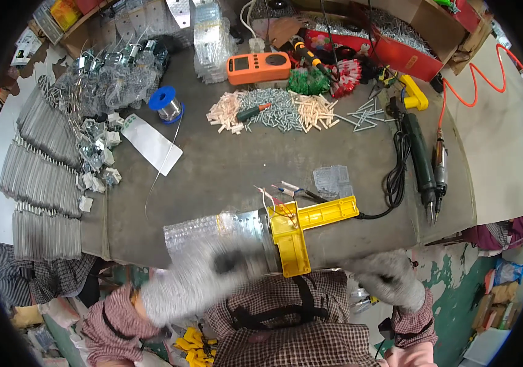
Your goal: Assembling an electronic handheld device by soldering wires and installing a motor into a plastic housing.
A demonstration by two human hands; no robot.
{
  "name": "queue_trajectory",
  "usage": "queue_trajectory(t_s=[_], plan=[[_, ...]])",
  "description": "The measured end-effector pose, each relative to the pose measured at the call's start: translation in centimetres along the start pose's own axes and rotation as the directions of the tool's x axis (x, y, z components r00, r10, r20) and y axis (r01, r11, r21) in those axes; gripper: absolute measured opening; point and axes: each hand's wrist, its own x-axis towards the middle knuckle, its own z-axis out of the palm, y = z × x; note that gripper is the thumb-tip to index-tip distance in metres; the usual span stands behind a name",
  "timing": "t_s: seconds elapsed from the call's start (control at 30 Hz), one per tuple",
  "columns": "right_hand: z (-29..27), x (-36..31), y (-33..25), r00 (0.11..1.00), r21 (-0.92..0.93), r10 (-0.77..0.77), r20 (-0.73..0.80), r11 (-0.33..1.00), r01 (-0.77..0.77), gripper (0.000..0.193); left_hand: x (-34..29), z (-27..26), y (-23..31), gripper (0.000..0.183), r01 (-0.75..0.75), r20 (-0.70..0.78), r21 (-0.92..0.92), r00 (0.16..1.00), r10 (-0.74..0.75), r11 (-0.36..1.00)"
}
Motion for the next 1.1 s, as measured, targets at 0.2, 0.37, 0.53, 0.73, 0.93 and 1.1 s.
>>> queue_trajectory(t_s=[0.2,0.37,0.53,0.73,0.93,1.1], plan=[[-1.3,-1.8,1.2,0.761,0.343,0.644,-0.073,0.733,-0.588,0.029,8.6,-3.0,-0.4,0.026,-0.364,-0.066,0.671,0.839,0.541,0.646],[-1.3,-0.9,2.1,0.821,0.148,0.555,-0.136,0.831,-0.537,0.031,10.1,-4.4,-0.5,0.023,-0.112,0.227,-0.152,0.963,0.145,0.982],[-2.5,2.7,1.0,0.929,-0.09,0.361,-0.075,0.926,-0.367,0.03,9.9,-3.1,1.0,0.02,-0.038,0.183,-0.085,0.982,0.053,0.996],[-3.2,4.8,1.8,0.981,-0.244,0.193,0.003,0.952,-0.186,0.033,8.8,-1.5,-0.7,0.022,-0.402,0.022,0.65,0.858,0.512,0.645],[-4.6,5.5,0.4,0.974,-0.382,0.202,0.101,0.912,-0.149,0.039,5.4,-2.6,-3.4,0.067,-0.483,-0.194,0.501,0.746,0.637,0.719],[-5.2,5.9,-1.3,0.984,-0.524,0.142,0.103,0.849,-0.068,0.043,4.8,-0.9,-4.8,0.065,-0.445,-0.008,0.683,0.789,0.615,0.579]])
